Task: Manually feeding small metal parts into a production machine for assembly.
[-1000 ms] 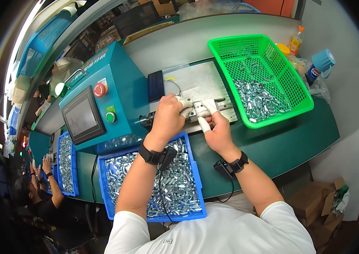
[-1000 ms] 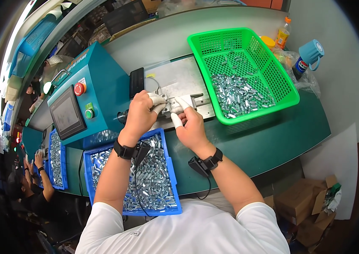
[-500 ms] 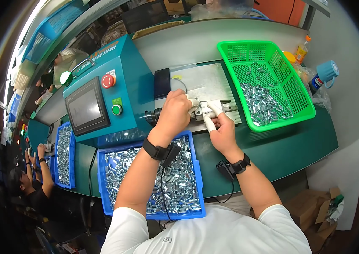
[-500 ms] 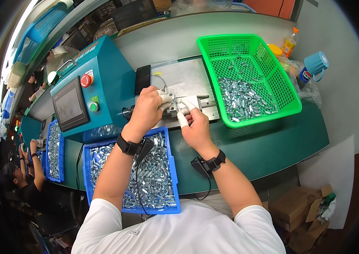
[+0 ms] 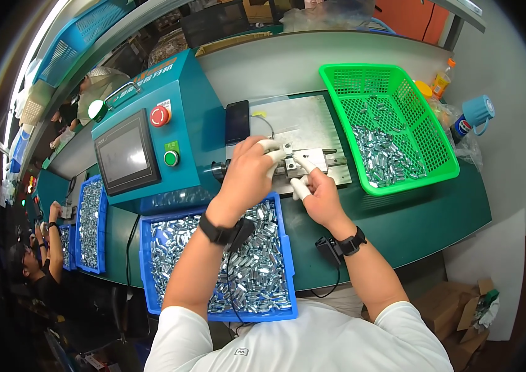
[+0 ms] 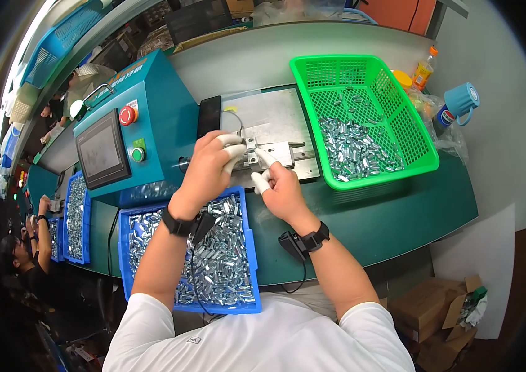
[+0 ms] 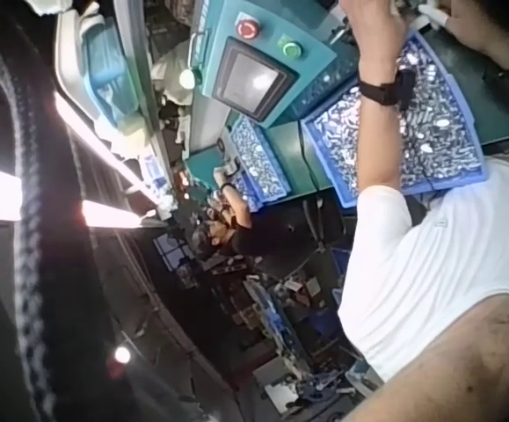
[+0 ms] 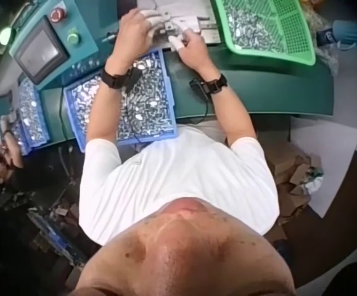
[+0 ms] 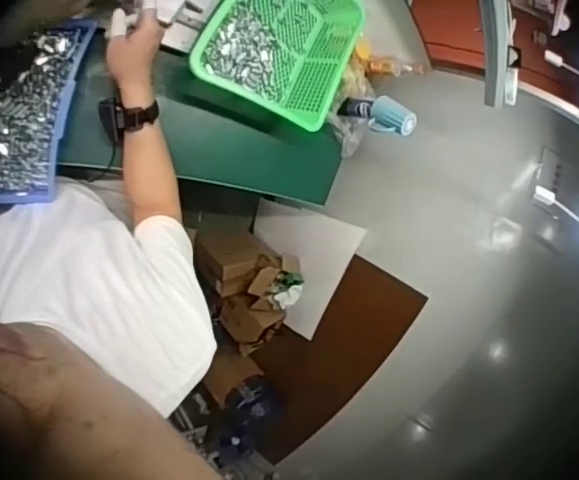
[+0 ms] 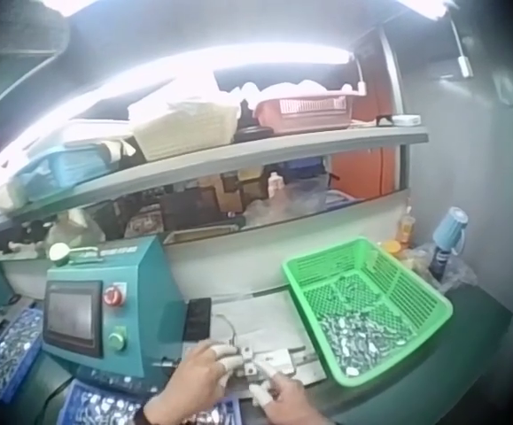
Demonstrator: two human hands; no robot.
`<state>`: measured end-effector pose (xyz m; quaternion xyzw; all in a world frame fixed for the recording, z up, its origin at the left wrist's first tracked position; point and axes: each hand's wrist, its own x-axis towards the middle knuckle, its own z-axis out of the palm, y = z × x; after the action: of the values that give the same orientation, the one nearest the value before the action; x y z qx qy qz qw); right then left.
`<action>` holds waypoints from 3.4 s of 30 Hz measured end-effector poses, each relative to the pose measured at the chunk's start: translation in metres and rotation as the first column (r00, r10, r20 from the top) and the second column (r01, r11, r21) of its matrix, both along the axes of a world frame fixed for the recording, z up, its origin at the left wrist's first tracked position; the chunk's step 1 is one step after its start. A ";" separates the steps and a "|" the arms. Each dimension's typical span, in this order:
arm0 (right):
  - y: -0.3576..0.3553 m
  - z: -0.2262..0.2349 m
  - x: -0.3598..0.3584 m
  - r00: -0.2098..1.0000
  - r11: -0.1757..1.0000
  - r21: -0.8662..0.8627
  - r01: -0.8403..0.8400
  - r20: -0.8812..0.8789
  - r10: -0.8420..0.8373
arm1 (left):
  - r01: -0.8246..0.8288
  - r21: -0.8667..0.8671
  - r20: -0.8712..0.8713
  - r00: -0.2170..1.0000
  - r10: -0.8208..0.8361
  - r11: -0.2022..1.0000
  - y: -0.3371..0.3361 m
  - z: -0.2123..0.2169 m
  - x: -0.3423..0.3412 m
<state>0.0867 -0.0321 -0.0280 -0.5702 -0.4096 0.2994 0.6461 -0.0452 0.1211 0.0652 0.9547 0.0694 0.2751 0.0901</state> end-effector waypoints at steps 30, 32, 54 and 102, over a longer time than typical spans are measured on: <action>-0.002 0.020 0.005 0.928 0.939 -0.086 -0.334 -0.204 0.311 | -0.072 -0.365 -0.248 0.968 -0.022 0.928 -0.066 -0.043 -0.120; -0.002 0.021 0.004 0.920 0.936 -0.078 -0.344 -0.225 0.320 | -0.074 -0.356 -0.253 0.967 -0.020 0.932 -0.066 -0.043 -0.120; -0.001 0.024 0.011 0.959 0.959 -0.110 -0.260 -0.149 0.243 | -0.071 -0.372 -0.201 0.980 -0.005 0.925 -0.070 -0.045 -0.122; 0.002 -0.003 0.012 0.941 0.940 0.187 0.286 0.129 -0.312 | -0.157 -0.353 -0.306 0.951 0.045 0.922 -0.078 -0.052 -0.119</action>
<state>0.0983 -0.0296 -0.0314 -0.5920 -0.3911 0.1169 0.6949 -0.1639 0.0432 0.0135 0.9451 0.1827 0.1171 0.2443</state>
